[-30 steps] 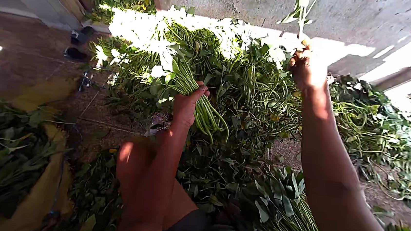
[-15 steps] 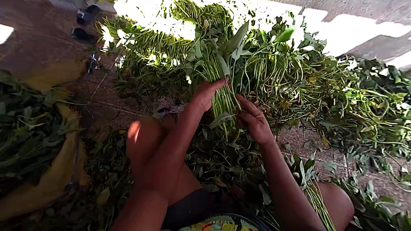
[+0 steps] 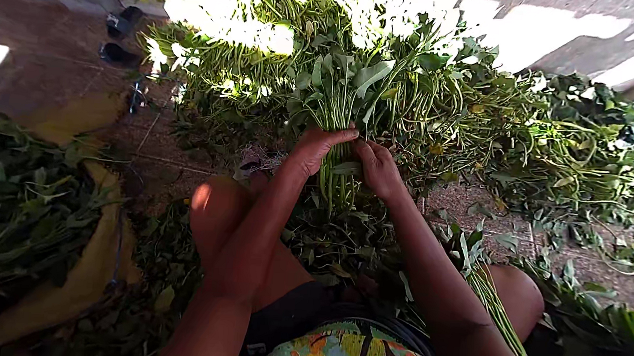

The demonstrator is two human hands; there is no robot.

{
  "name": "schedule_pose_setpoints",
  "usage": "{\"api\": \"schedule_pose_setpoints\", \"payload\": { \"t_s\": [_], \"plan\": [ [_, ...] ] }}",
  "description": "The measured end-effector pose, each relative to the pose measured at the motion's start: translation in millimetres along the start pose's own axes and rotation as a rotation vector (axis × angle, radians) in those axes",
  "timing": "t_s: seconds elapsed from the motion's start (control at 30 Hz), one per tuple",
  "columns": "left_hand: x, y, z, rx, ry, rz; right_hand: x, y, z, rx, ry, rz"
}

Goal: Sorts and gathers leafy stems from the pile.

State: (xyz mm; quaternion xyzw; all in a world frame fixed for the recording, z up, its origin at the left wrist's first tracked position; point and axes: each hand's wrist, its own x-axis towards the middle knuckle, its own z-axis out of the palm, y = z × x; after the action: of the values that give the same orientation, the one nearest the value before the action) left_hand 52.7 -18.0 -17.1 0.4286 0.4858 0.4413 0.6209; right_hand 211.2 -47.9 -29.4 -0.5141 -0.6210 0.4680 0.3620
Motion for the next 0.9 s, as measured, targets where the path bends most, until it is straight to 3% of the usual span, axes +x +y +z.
{"api": "schedule_pose_setpoints", "payload": {
  "t_s": [0.13, 0.27, 0.37, 0.5, 0.63, 0.7, 0.8, 0.9],
  "plan": [
    [1.4, 2.5, -9.1, -0.087, 0.076, 0.050, -14.9, 3.2, -15.0, 0.215, -0.139, 0.204],
    [7.7, 5.8, -18.5, -0.067, 0.210, 0.088, -33.6, 35.1, -29.3, 0.305, -0.206, 0.145],
    [7.5, 6.3, -15.2, -0.004, 0.205, 0.053, -35.7, 35.3, -30.7, 0.257, -0.210, 0.092],
    [8.3, 7.2, -20.1, 0.023, 0.164, 0.051, -26.5, 33.6, -29.1, 0.277, -0.158, 0.198],
    [3.7, 7.0, -17.1, 0.054, 0.070, 0.004, -25.1, 31.8, -29.2, 0.409, -0.304, 0.229],
    [3.4, 4.8, -18.5, 0.059, 0.047, -0.001, -25.8, 26.9, -29.4, 0.343, -0.388, 0.222],
    [6.4, 5.5, -34.8, 0.023, 0.147, 0.077, -35.0, 20.3, -29.4, 0.061, -0.453, 0.269],
    [11.1, 13.9, -58.1, 0.015, 0.296, 0.174, -55.7, 25.6, -29.2, -0.076, -0.380, 0.224]
  ]
}}
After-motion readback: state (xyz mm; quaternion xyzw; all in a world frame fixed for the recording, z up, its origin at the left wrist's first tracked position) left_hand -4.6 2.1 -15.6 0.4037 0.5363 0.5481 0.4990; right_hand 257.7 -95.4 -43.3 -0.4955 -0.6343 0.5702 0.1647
